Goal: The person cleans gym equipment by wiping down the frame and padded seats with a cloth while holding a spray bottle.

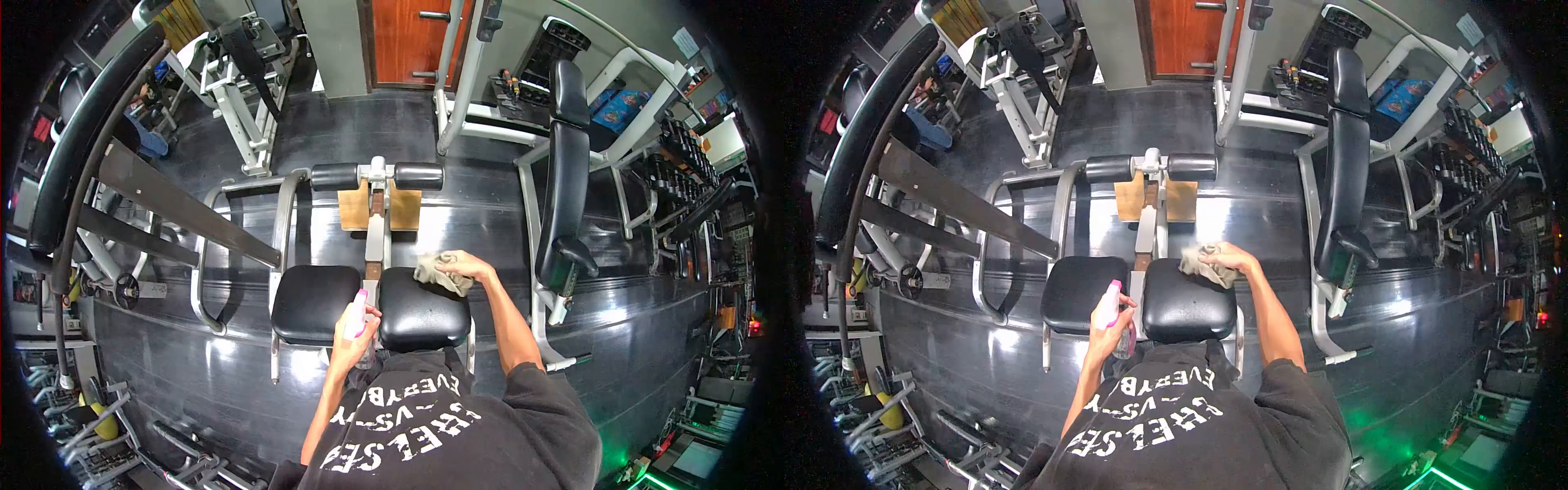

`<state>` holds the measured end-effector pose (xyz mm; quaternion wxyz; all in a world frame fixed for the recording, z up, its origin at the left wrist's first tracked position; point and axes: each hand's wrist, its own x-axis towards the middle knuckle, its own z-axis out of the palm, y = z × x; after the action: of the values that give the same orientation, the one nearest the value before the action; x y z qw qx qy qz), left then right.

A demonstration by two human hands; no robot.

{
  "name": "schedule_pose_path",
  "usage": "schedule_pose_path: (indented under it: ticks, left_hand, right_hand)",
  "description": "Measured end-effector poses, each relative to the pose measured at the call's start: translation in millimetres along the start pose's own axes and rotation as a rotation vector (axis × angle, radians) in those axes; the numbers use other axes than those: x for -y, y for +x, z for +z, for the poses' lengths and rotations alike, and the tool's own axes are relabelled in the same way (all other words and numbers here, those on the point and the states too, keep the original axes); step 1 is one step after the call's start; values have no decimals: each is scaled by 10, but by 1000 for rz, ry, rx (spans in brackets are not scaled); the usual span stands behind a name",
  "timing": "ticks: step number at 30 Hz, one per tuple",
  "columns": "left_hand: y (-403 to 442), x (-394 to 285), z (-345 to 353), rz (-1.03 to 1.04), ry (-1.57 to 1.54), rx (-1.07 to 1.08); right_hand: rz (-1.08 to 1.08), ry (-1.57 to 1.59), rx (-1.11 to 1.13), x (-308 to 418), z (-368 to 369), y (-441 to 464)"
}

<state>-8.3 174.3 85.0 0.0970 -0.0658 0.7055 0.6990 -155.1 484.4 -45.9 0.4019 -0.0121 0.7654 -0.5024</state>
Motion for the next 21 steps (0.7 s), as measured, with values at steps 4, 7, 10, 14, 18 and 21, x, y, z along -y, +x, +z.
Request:
schedule_pose_path:
  ticks: [4,7,10,14,18,21]
  left_hand:
    - [-18,49,-30,13,15,3]
    - [-28,61,-10,-7,13,-3]
    - [-31,6,13,-29,9,-15]
    - [-30,61,0,-28,35,4]
    - [-5,119,26,-23,16,-6]
    - [18,140,65,-27,10,5]
  right_hand:
    - [160,-480,101,138,-110,162]
    - [148,-672,29,29,-69,333]
    - [191,-744,-118,-8,64,426]
    - [275,-846,-244,-50,240,473]
    - [250,-874,-301,21,519,406]
    - [269,-901,-264,435,677,125]
